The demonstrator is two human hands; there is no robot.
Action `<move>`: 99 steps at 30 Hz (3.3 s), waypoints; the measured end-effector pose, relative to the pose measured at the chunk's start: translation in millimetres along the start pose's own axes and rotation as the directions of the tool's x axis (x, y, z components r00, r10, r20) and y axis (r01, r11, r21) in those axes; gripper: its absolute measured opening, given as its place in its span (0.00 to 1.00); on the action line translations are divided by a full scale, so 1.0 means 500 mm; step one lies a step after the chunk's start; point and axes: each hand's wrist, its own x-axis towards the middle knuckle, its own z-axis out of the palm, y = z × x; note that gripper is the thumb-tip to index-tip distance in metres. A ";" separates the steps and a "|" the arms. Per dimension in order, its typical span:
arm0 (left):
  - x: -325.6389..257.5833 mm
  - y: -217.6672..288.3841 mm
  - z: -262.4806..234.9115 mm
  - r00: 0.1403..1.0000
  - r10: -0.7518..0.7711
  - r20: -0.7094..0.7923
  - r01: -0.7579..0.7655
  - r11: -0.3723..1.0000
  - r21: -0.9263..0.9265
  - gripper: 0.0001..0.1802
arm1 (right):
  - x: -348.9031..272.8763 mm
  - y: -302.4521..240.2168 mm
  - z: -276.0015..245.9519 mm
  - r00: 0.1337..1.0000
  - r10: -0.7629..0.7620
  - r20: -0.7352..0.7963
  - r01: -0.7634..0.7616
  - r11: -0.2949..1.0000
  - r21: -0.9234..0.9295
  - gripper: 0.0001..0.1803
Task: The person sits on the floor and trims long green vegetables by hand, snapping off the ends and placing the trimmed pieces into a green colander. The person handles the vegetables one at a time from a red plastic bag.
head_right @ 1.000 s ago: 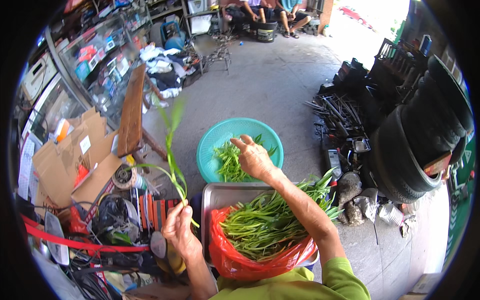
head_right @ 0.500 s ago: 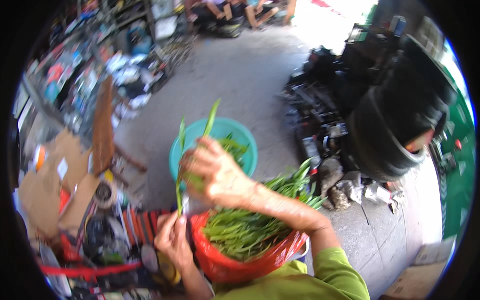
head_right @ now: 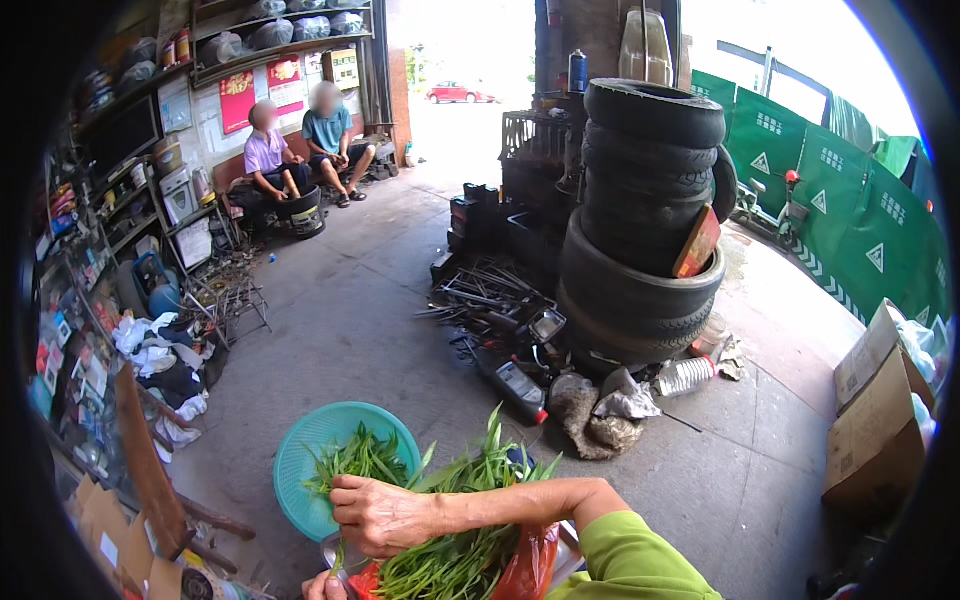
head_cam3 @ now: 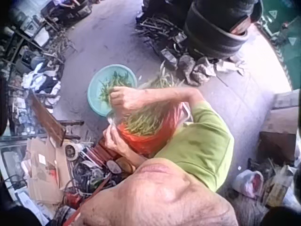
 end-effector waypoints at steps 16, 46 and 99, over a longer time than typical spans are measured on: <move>-0.029 -0.008 -0.017 0.994 0.094 -0.050 -0.094 0.996 -0.003 0.05 | -0.007 -0.031 -0.026 0.857 0.363 0.367 -0.490 0.794 0.360 0.04; -0.052 0.013 0.005 0.983 0.169 0.066 -0.170 0.985 0.018 0.12 | -0.020 -0.141 0.029 0.996 0.031 0.088 -0.028 0.999 -0.036 0.12; 0.009 -0.078 0.105 0.862 0.095 0.498 -0.165 0.982 0.097 0.11 | -0.189 -0.125 0.011 0.811 0.563 0.155 -0.582 0.802 0.134 0.14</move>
